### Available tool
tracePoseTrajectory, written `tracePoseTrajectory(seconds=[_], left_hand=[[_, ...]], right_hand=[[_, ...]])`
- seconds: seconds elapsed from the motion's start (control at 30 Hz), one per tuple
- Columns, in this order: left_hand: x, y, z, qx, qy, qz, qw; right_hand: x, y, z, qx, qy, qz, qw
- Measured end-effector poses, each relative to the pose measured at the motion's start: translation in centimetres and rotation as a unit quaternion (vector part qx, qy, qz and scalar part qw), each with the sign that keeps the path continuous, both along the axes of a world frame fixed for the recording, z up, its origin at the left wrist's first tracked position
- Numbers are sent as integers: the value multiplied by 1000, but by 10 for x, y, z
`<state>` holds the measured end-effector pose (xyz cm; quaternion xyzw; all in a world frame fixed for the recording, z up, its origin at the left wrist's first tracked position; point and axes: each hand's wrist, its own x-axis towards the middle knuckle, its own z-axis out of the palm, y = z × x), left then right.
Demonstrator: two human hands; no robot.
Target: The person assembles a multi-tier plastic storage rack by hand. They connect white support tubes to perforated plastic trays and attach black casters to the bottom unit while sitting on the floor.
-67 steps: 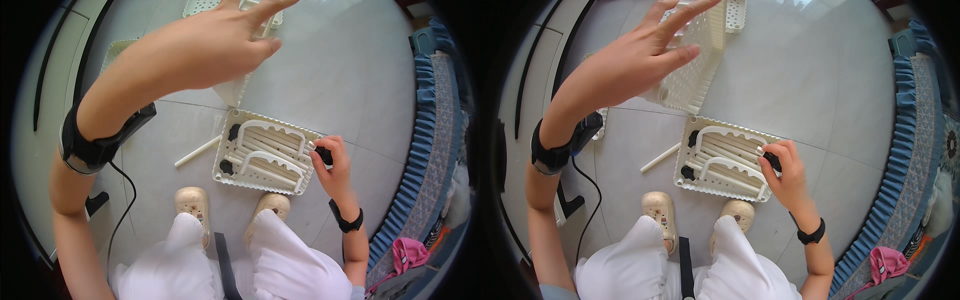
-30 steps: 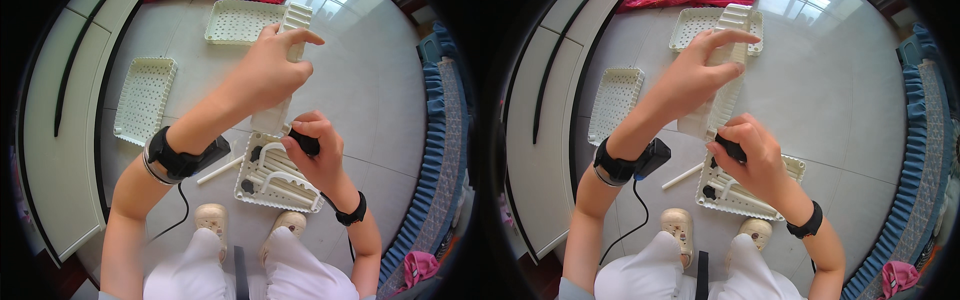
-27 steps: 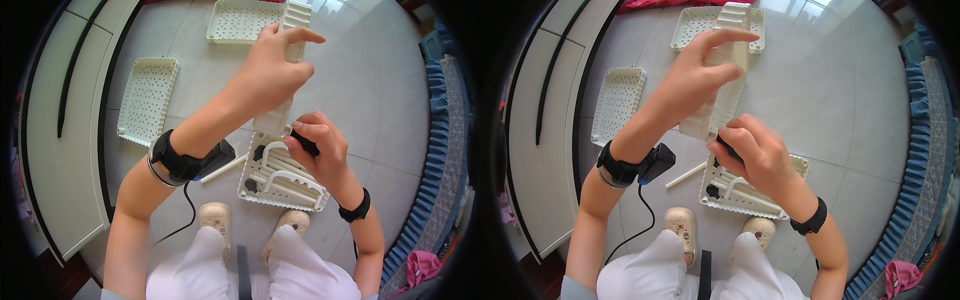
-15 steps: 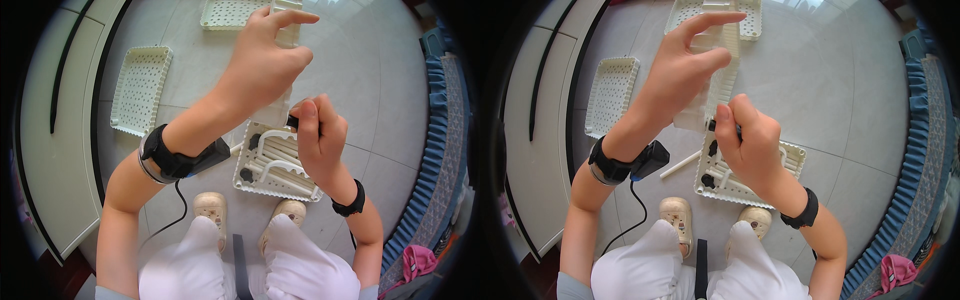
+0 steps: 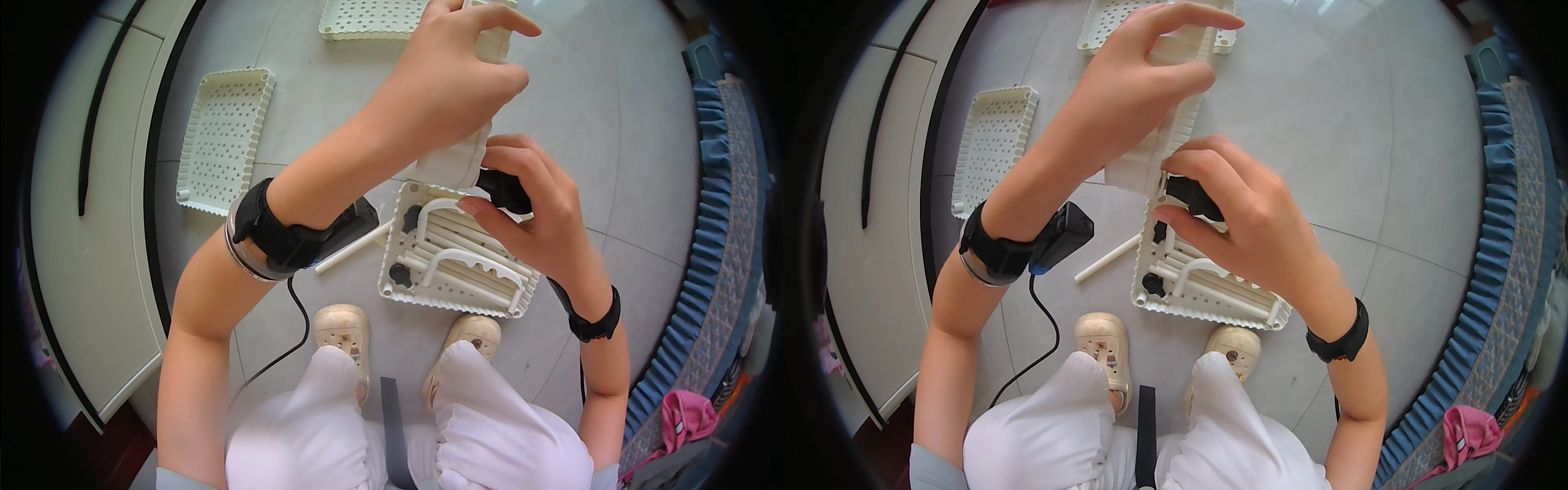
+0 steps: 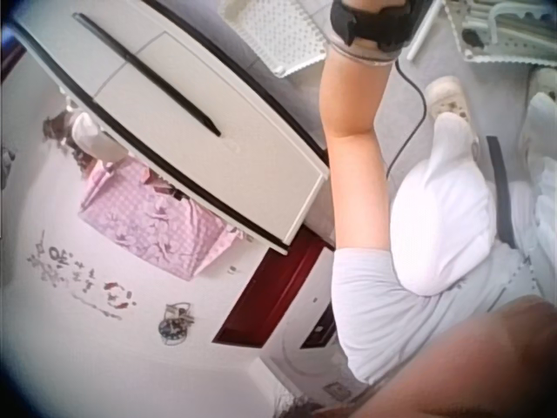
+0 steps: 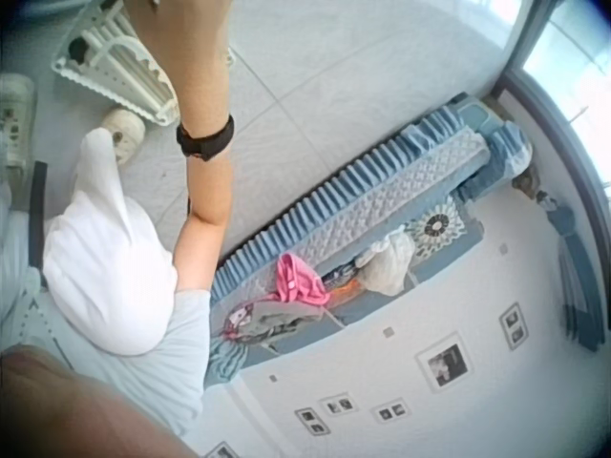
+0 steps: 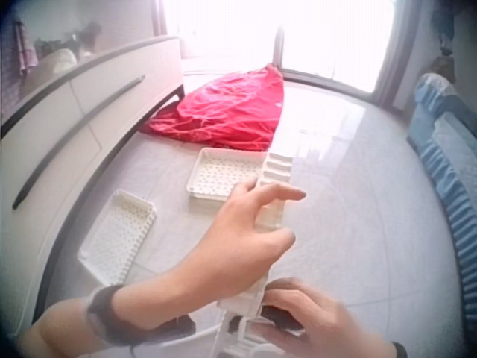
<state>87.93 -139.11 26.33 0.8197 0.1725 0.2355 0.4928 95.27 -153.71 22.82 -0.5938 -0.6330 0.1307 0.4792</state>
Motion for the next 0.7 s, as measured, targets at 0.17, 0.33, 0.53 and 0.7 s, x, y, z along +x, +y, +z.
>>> tracePoseTrajectory(seconds=[0.17,0.33,0.53,0.7], left_hand=[[3,7,-13,-49,27,7,998],[-9,-6,5,-15,13,19,1000],[-3,3,-2,-50,42,38,997],[-7,4,-9,-4,-20,46,999]], right_hand=[[0,0,-5,17,-121,-18,992],[0,1,-6,40,-213,-34,976],[4,9,-8,110,-265,-49,957],[2,11,-5,93,-224,-38,969]])
